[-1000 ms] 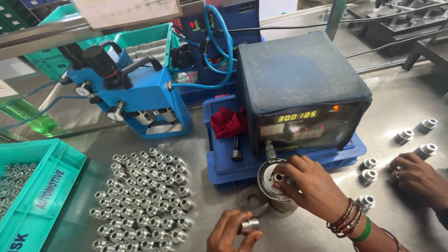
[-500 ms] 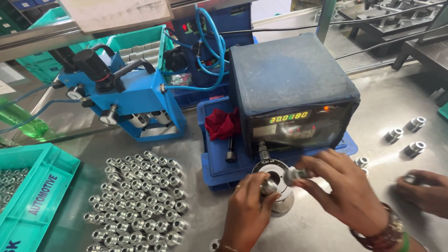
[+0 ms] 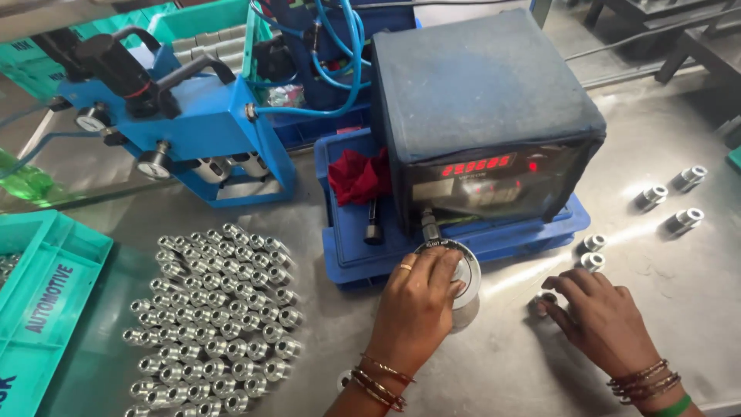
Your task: The recorder is inspecting and sorting metal components using a measurement jig.
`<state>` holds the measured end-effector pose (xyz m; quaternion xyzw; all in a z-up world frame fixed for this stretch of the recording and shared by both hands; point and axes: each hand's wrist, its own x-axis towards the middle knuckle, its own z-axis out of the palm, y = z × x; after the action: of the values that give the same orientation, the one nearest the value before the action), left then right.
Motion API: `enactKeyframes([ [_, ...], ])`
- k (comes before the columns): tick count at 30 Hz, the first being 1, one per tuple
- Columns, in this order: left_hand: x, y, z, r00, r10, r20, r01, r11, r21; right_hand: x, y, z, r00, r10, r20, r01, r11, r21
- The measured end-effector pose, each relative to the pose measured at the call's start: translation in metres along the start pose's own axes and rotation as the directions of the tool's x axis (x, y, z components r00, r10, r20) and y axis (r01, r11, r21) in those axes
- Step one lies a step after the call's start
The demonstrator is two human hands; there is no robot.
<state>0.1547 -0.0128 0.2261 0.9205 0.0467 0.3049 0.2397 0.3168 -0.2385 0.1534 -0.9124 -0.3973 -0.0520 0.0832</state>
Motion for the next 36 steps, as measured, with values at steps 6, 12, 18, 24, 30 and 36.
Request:
enactKeyframes([
  [6,0.004,-0.002,-0.006,0.998,-0.022,0.051,0.023,0.999,-0.024,0.020,-0.023,-0.028,0.982,-0.091,-0.164,0.121,0.976,0.183],
  [12,0.004,-0.003,-0.011,0.994,-0.029,0.109,0.032,0.999,-0.021,0.023,-0.039,-0.031,0.958,-0.197,-0.210,0.241,0.947,0.212],
  [18,0.003,-0.005,-0.009,0.996,-0.009,0.094,0.009,1.000,0.000,0.022,-0.037,-0.031,0.958,-0.205,-0.201,0.245,0.948,0.201],
  [24,-0.006,-0.019,0.003,0.997,0.056,0.060,-0.056,0.998,0.003,0.027,-0.043,-0.040,0.959,-0.206,-0.193,0.246,0.946,0.213],
  [30,-0.009,-0.012,-0.007,0.985,0.004,0.172,-0.031,0.987,0.155,0.028,-0.061,-0.048,0.957,-0.223,-0.185,0.261,0.941,0.215],
  [36,-0.065,-0.030,-0.018,0.999,0.031,-0.030,-0.029,0.997,0.071,0.042,-0.077,-0.069,0.865,-0.301,-0.401,0.436,0.847,0.305],
])
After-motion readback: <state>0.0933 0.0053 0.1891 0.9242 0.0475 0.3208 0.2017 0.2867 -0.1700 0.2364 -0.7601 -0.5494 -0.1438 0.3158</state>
